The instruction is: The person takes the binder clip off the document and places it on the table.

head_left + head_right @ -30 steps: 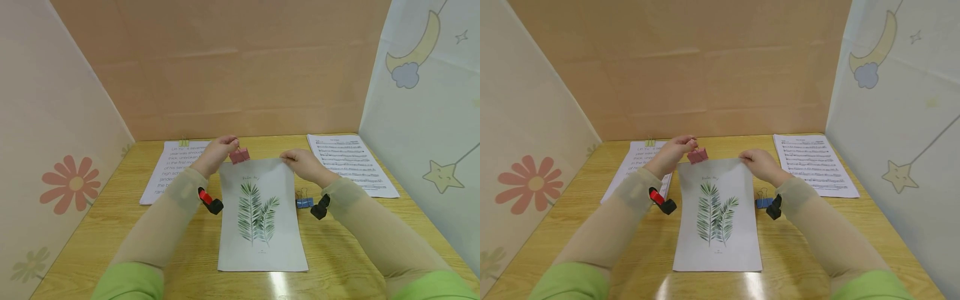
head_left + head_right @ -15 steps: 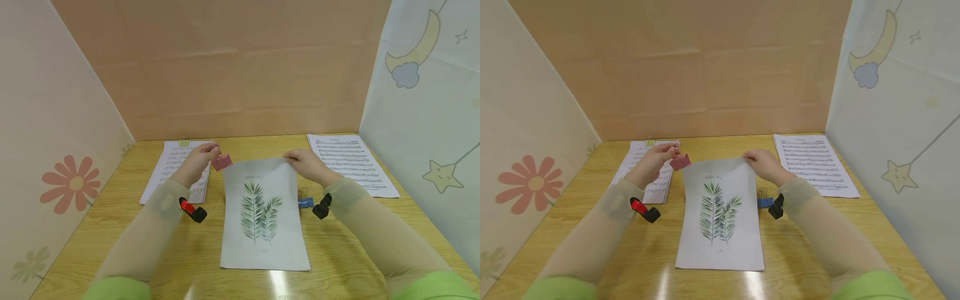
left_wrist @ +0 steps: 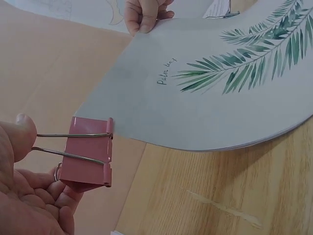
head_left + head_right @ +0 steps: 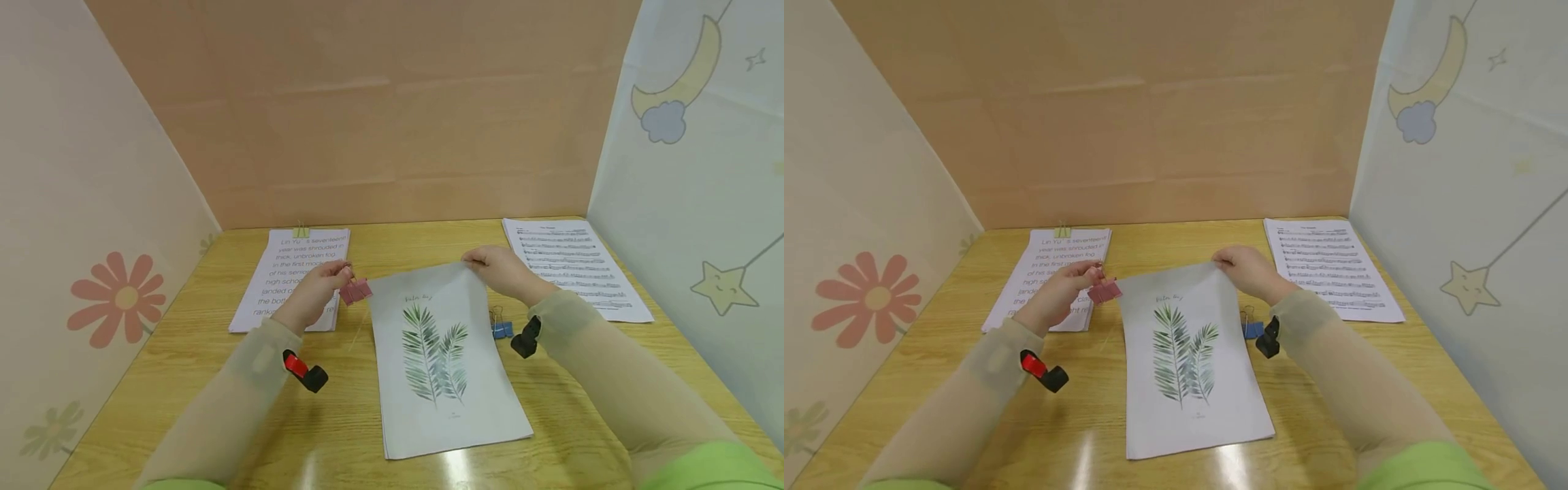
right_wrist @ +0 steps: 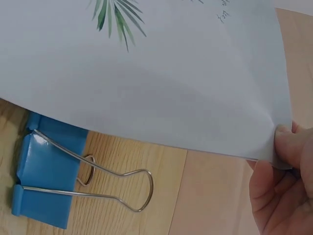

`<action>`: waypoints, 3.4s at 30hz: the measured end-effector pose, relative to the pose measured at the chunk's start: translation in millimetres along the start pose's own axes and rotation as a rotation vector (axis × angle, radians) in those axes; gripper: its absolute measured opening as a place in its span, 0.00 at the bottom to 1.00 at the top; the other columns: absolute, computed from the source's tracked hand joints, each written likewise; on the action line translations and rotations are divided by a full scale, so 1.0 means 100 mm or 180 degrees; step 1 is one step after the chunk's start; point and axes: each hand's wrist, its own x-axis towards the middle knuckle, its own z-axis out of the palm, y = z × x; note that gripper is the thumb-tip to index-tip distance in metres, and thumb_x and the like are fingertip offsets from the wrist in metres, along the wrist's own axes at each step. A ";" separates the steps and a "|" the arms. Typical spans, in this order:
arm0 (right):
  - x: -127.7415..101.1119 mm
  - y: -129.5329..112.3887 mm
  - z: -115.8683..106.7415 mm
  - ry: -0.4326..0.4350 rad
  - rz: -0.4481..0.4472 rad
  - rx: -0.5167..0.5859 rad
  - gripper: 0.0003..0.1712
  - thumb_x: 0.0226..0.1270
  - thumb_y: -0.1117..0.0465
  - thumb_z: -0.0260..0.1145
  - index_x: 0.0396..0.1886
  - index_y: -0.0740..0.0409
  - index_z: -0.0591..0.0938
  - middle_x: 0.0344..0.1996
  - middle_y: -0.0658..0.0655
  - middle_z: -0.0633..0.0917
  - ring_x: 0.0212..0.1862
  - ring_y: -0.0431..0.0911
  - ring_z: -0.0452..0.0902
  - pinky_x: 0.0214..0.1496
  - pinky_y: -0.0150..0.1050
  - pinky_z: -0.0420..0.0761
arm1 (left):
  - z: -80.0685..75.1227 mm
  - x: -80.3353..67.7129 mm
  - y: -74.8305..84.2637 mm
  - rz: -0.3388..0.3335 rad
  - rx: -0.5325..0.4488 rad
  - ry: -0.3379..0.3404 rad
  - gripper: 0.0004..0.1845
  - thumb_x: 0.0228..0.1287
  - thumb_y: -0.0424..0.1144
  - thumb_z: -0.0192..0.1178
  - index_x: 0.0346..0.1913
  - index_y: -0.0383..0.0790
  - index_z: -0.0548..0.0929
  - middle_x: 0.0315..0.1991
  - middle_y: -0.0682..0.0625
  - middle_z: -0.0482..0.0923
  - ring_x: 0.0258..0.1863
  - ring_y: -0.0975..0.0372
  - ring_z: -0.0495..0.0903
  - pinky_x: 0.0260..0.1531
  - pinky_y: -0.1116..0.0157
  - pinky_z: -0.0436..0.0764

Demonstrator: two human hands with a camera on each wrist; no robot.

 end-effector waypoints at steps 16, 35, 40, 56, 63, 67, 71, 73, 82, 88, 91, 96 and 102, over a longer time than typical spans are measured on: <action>-0.02 0.09 -0.03 0.0021 0.0099 -0.0074 0.17 0.75 0.63 0.54 0.58 0.64 0.79 0.55 0.65 0.80 0.58 0.60 0.74 0.56 0.53 0.75 | -0.07 -0.07 -0.13 -0.0153 0.0169 -0.0072 0.28 0.74 0.47 0.49 0.71 0.39 0.63 0.68 0.41 0.64 0.71 0.49 0.55 0.68 0.42 0.46; 0.07 0.12 -0.05 0.0011 0.0194 -0.0044 0.19 0.76 0.62 0.53 0.60 0.64 0.77 0.58 0.66 0.78 0.60 0.60 0.72 0.58 0.53 0.74 | 0.15 -0.01 -0.43 -0.0616 0.0861 -0.0389 0.27 0.72 0.48 0.52 0.67 0.35 0.69 0.64 0.42 0.69 0.67 0.45 0.62 0.66 0.43 0.56; 0.09 0.11 -0.05 -0.0013 0.0169 -0.0060 0.19 0.76 0.62 0.53 0.60 0.64 0.77 0.58 0.66 0.78 0.60 0.60 0.72 0.58 0.53 0.74 | 0.13 0.03 -0.43 -0.0669 0.0980 -0.0433 0.29 0.71 0.49 0.53 0.67 0.34 0.69 0.65 0.42 0.69 0.67 0.44 0.62 0.66 0.44 0.57; 0.22 0.17 0.04 -0.0104 0.0270 0.0007 0.18 0.76 0.63 0.51 0.60 0.64 0.77 0.57 0.66 0.78 0.59 0.59 0.73 0.55 0.52 0.76 | 0.17 0.05 -0.35 -0.0495 0.1519 -0.0417 0.30 0.71 0.53 0.53 0.67 0.37 0.70 0.64 0.43 0.71 0.65 0.48 0.67 0.63 0.48 0.64; 0.25 0.19 0.06 -0.0136 0.0326 -0.0021 0.19 0.77 0.63 0.50 0.61 0.64 0.76 0.59 0.66 0.76 0.61 0.60 0.71 0.57 0.53 0.74 | 0.23 0.05 -0.34 0.0072 0.2020 -0.0167 0.31 0.69 0.54 0.54 0.68 0.40 0.70 0.66 0.43 0.68 0.64 0.48 0.67 0.63 0.47 0.63; 0.27 0.20 0.07 -0.0108 0.0337 -0.0019 0.18 0.77 0.64 0.50 0.60 0.65 0.77 0.58 0.67 0.77 0.59 0.60 0.73 0.56 0.53 0.75 | 0.40 -0.03 -0.27 0.1064 0.2548 -0.0207 0.21 0.67 0.48 0.59 0.56 0.41 0.79 0.62 0.46 0.72 0.59 0.51 0.72 0.60 0.49 0.66; 0.30 0.22 0.09 -0.0063 0.0353 -0.0030 0.18 0.76 0.63 0.52 0.59 0.64 0.78 0.56 0.66 0.79 0.57 0.59 0.74 0.54 0.51 0.77 | 0.66 -0.22 -0.23 0.1805 0.3170 -0.0911 0.08 0.63 0.45 0.63 0.40 0.47 0.83 0.55 0.52 0.77 0.57 0.57 0.74 0.59 0.56 0.68; 0.32 0.23 0.11 -0.0038 0.0333 -0.0049 0.17 0.76 0.63 0.52 0.58 0.64 0.78 0.56 0.66 0.79 0.57 0.59 0.75 0.54 0.51 0.76 | 0.80 -0.32 -0.24 0.2014 0.3440 -0.1296 0.04 0.61 0.45 0.64 0.35 0.51 0.82 0.54 0.54 0.78 0.55 0.60 0.75 0.58 0.61 0.70; 0.41 0.17 0.11 -0.0032 0.0310 -0.0087 0.18 0.76 0.62 0.52 0.60 0.64 0.77 0.57 0.66 0.78 0.60 0.60 0.72 0.59 0.53 0.72 | 1.01 -0.55 -0.38 0.2106 0.3759 -0.1958 0.12 0.54 0.52 0.68 0.30 0.54 0.75 0.61 0.57 0.71 0.59 0.64 0.70 0.58 0.67 0.70; 0.47 0.10 0.13 0.0007 0.0342 -0.0126 0.18 0.77 0.63 0.51 0.59 0.64 0.77 0.57 0.65 0.78 0.60 0.59 0.72 0.59 0.52 0.72 | 1.00 -0.52 -0.41 0.2147 0.3795 -0.1823 0.11 0.54 0.48 0.67 0.30 0.53 0.73 0.61 0.56 0.71 0.60 0.62 0.70 0.57 0.65 0.71; 0.50 0.11 0.16 0.0029 0.0328 -0.0133 0.18 0.77 0.64 0.50 0.58 0.65 0.77 0.56 0.66 0.78 0.59 0.59 0.73 0.58 0.52 0.73 | 1.00 -0.50 -0.43 0.2183 0.3819 -0.1779 0.12 0.53 0.48 0.67 0.29 0.53 0.72 0.60 0.56 0.72 0.59 0.62 0.70 0.56 0.66 0.72; 0.52 0.15 0.23 0.0039 0.0275 -0.0152 0.18 0.76 0.65 0.49 0.58 0.66 0.78 0.56 0.67 0.78 0.60 0.60 0.72 0.60 0.54 0.71 | 1.00 -0.49 -0.44 0.2187 0.3837 -0.1748 0.13 0.54 0.48 0.67 0.29 0.53 0.72 0.60 0.55 0.72 0.59 0.62 0.70 0.56 0.66 0.72; 0.52 0.17 0.26 -0.0054 0.0375 -0.0083 0.20 0.77 0.66 0.46 0.62 0.66 0.74 0.60 0.67 0.75 0.64 0.61 0.67 0.64 0.54 0.67 | 0.99 -0.49 -0.44 0.2162 0.3844 -0.1775 0.12 0.55 0.49 0.67 0.29 0.52 0.72 0.60 0.55 0.72 0.60 0.61 0.70 0.57 0.65 0.72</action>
